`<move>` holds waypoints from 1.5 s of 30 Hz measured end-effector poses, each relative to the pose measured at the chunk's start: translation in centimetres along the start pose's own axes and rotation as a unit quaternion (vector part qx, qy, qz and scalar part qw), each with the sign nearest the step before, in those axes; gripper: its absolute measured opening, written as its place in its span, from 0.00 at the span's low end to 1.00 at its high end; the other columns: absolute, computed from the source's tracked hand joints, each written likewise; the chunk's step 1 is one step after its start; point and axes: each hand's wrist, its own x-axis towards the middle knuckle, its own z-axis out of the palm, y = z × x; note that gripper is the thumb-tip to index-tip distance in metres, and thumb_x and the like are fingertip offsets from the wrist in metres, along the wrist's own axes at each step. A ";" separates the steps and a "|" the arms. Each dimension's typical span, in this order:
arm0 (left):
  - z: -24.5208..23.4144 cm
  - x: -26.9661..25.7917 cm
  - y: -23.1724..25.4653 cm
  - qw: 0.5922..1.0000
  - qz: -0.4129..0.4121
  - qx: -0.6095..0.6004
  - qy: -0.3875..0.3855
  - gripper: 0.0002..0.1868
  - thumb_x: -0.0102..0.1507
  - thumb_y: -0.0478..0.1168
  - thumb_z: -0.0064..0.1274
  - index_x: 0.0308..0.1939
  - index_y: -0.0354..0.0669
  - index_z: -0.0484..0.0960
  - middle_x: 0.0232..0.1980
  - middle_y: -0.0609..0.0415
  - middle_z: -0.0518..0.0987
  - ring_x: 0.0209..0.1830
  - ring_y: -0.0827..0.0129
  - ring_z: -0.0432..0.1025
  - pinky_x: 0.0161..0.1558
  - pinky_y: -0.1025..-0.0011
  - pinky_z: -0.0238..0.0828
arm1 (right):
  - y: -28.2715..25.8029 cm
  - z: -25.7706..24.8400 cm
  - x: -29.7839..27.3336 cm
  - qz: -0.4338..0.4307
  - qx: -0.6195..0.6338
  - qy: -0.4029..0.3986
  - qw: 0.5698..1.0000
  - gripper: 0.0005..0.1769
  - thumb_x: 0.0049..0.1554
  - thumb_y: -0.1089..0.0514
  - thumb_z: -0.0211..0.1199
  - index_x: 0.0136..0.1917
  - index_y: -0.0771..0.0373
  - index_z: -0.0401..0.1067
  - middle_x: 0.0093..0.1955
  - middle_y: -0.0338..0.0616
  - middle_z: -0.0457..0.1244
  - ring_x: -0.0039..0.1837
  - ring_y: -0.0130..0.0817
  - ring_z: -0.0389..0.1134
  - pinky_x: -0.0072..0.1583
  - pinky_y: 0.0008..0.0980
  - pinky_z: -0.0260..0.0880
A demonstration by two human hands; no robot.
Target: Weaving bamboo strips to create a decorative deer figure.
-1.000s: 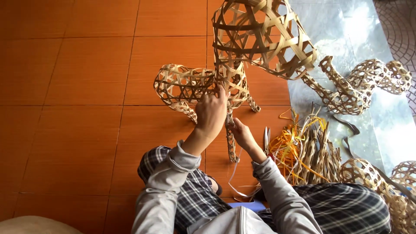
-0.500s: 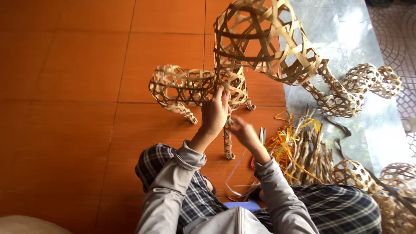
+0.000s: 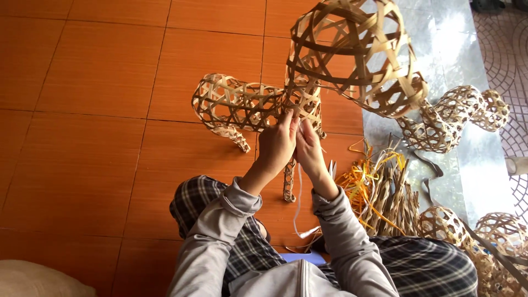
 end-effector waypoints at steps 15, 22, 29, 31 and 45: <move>-1.7 0.1 0.7 0.958 -0.047 -0.280 -0.047 0.14 0.74 0.45 0.44 0.55 0.42 0.81 0.18 0.57 0.74 0.15 0.72 0.69 0.19 0.70 0.61 | -2.9 -0.3 0.0 0.116 0.177 0.016 0.977 0.17 0.71 0.61 0.52 0.72 0.65 0.64 0.39 0.30 0.60 0.37 0.17 0.58 0.38 0.18 0.58; -1.3 0.1 0.2 0.939 -0.064 -0.335 -0.042 0.15 0.74 0.46 0.45 0.53 0.39 0.81 0.24 0.58 0.80 0.20 0.78 0.75 0.21 0.78 0.69 | -6.4 -1.5 -2.9 0.073 -0.111 0.059 0.989 0.17 0.68 0.63 0.56 0.69 0.67 0.69 0.38 0.29 0.60 0.39 0.16 0.57 0.40 0.17 0.57; -1.4 0.2 0.8 0.931 -0.118 -0.331 -0.097 0.21 0.74 0.50 0.38 0.60 0.39 0.76 0.29 0.53 0.85 0.22 0.76 0.79 0.22 0.78 0.76 | -8.0 -1.7 -3.6 0.002 -0.182 0.102 0.978 0.12 0.68 0.64 0.58 0.61 0.70 0.76 0.35 0.33 0.61 0.37 0.18 0.57 0.39 0.19 0.57; -0.6 0.2 -0.2 0.931 -0.113 -0.328 -0.114 0.22 0.74 0.50 0.37 0.62 0.38 0.74 0.31 0.52 0.85 0.23 0.74 0.79 0.23 0.77 0.77 | -7.9 -1.6 -3.8 0.005 -0.108 0.102 0.989 0.11 0.68 0.64 0.57 0.61 0.69 0.76 0.36 0.33 0.61 0.37 0.18 0.58 0.39 0.19 0.58; -2.0 0.0 0.6 0.960 -0.041 -0.253 -0.110 0.34 0.68 0.46 0.55 0.67 0.21 0.65 0.31 0.47 0.86 0.24 0.70 0.80 0.26 0.74 0.75 | -9.5 0.3 -3.2 -0.155 -0.382 0.072 0.908 0.12 0.66 0.68 0.61 0.63 0.66 0.74 0.47 0.50 0.67 0.45 0.30 0.69 0.45 0.28 0.69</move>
